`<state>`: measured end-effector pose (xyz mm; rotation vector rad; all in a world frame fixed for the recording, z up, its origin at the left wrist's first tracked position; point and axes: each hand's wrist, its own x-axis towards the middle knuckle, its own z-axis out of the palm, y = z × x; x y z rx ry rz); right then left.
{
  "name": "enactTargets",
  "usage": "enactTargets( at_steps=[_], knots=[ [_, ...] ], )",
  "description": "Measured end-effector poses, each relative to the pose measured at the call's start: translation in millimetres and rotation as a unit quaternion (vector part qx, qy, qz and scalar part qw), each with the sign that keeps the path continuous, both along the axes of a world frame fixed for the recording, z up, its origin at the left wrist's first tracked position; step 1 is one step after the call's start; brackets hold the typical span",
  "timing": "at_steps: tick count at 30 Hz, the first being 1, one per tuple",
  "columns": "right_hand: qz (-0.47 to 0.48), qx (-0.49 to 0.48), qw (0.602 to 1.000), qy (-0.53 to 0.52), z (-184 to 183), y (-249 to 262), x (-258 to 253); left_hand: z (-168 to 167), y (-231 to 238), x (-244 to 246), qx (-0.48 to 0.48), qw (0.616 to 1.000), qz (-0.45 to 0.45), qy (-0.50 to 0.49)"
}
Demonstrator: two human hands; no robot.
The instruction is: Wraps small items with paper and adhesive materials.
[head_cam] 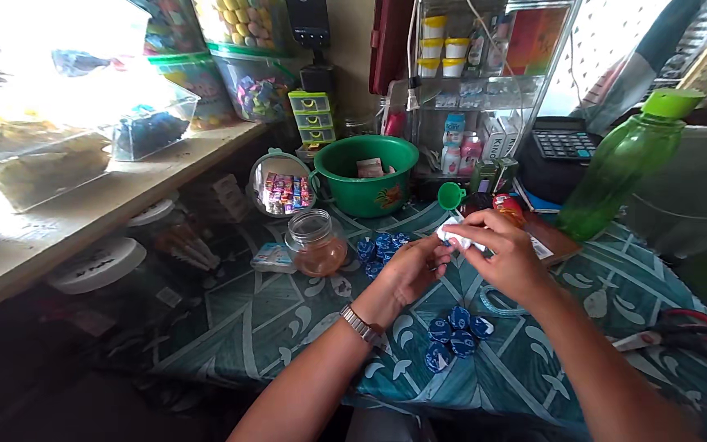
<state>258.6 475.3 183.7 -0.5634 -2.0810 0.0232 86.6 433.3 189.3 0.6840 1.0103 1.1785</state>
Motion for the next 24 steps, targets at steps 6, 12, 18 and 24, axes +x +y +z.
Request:
enactTargets(
  at_steps=[6,12,18,24],
  knots=[
    [-0.057,-0.030,0.996,0.066,8,0,4,1,0,-2,0.004,1.000,-0.008,-0.003],
    [0.072,-0.040,0.995,-0.057,2,-1,7,1,1,-1,-0.003,0.999,0.032,0.010],
    [0.008,-0.064,0.997,0.043,14,0,15,7,-4,2,0.032,0.995,0.044,-0.078],
    [-0.037,-0.042,0.995,0.088,15,2,15,4,-5,2,0.121,0.990,0.029,-0.067]
  ],
)
